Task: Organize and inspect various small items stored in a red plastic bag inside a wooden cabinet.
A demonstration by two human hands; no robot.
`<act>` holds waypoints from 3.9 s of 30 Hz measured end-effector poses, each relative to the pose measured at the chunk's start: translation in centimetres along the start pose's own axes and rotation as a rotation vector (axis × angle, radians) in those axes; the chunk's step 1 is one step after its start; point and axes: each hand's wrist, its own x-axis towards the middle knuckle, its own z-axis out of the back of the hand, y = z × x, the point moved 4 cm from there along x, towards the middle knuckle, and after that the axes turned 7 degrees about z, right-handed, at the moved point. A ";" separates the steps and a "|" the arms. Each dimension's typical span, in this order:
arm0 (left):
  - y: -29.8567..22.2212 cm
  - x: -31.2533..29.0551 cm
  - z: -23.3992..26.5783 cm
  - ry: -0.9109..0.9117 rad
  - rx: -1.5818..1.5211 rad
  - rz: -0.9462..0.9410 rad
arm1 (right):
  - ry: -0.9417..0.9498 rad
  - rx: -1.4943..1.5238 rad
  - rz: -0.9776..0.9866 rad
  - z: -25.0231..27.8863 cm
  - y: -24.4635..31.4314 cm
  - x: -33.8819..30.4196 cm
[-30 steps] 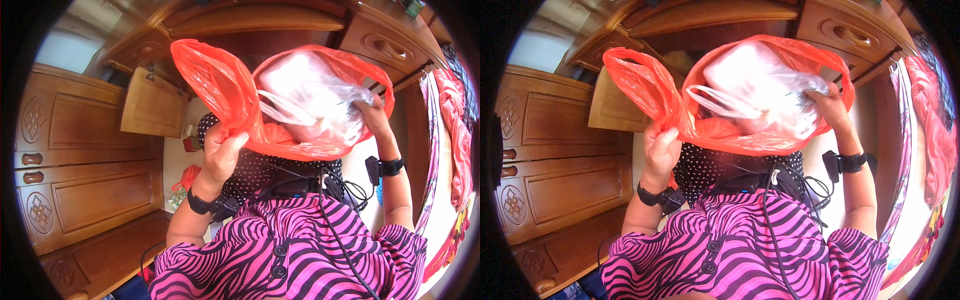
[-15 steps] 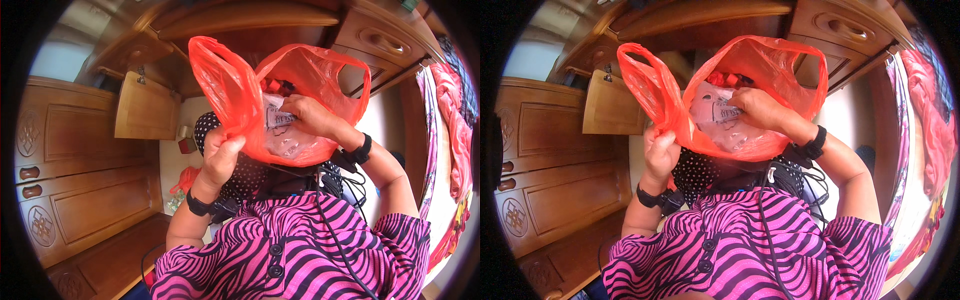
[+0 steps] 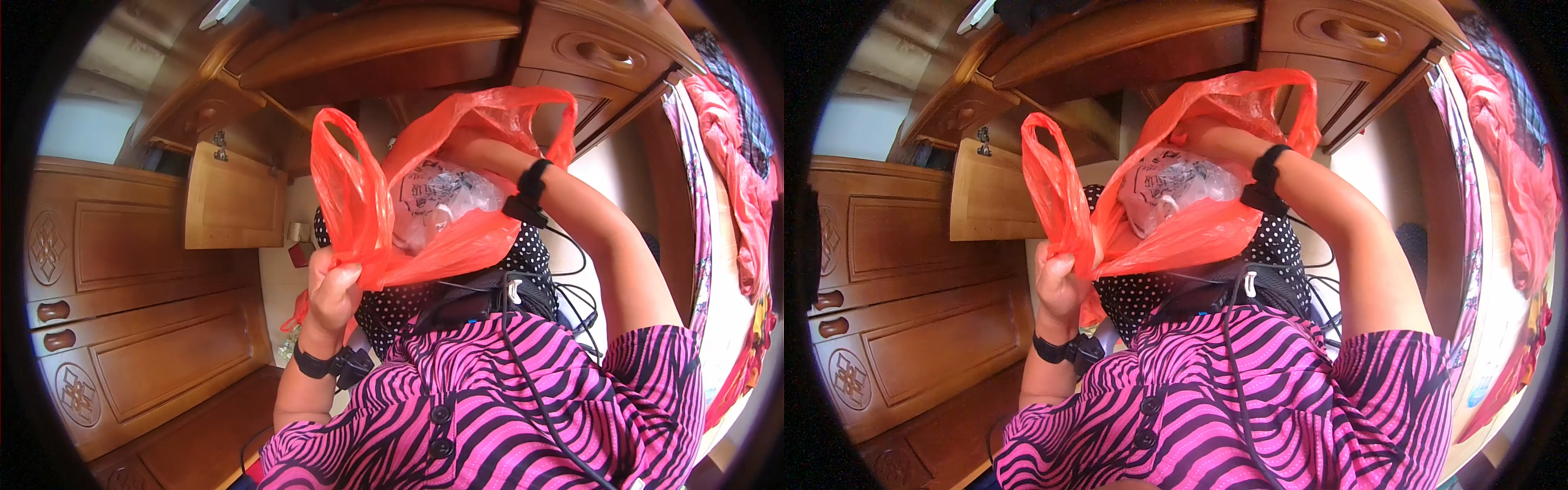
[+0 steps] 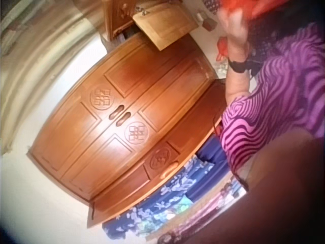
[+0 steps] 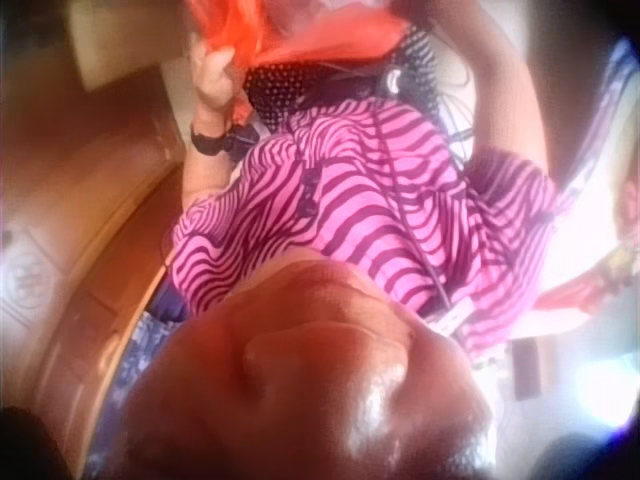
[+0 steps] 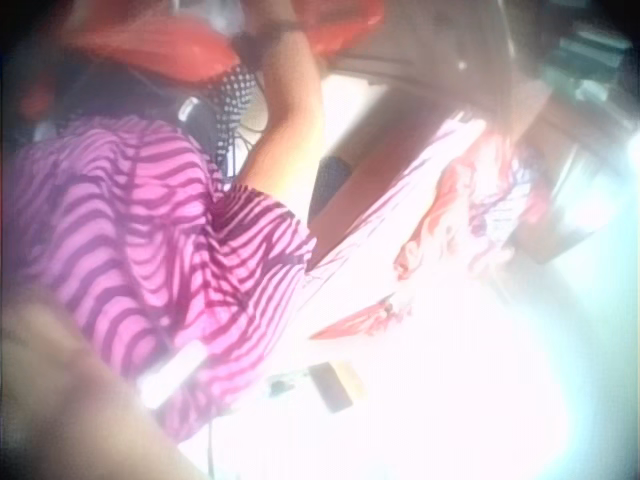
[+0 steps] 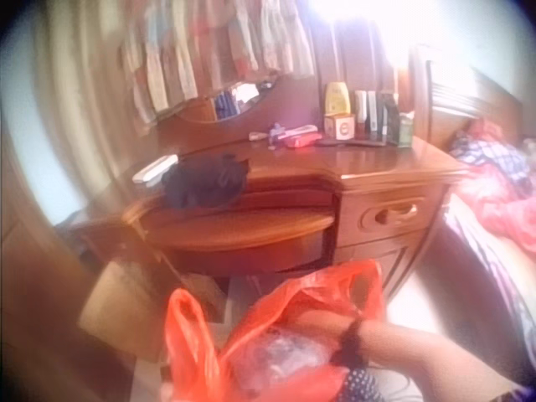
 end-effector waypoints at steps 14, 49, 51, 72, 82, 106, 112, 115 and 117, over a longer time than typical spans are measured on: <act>0.8 -2.1 1.6 0.115 0.025 0.087 | 0.284 0.003 -0.144 5.3 8.4 -0.7; 3.1 5.6 4.8 -0.121 -0.161 -0.107 | -0.493 0.566 -0.271 8.9 -4.0 -3.6; 3.3 5.7 5.0 -0.130 -0.159 -0.117 | -0.489 0.650 -0.266 8.6 -2.7 -4.6; 11.5 5.8 8.5 -0.150 0.137 0.143 | -0.334 1.589 -0.185 4.2 -1.8 -7.8; 9.8 5.3 7.7 -0.220 0.318 0.244 | -0.356 1.698 0.034 5.8 -0.3 -8.4; 3.7 3.4 4.9 -0.242 0.372 -0.175 | -0.129 1.151 0.134 2.6 9.8 -6.3; 4.9 3.6 6.3 -0.268 0.104 -0.101 | -0.100 1.109 0.155 2.1 9.9 -5.8; 5.1 3.4 6.1 -0.242 0.036 -0.104 | -0.178 1.172 0.078 2.2 10.0 -5.7; 5.1 3.6 5.8 -0.242 0.037 -0.186 | -0.126 1.072 0.013 2.2 10.0 -5.7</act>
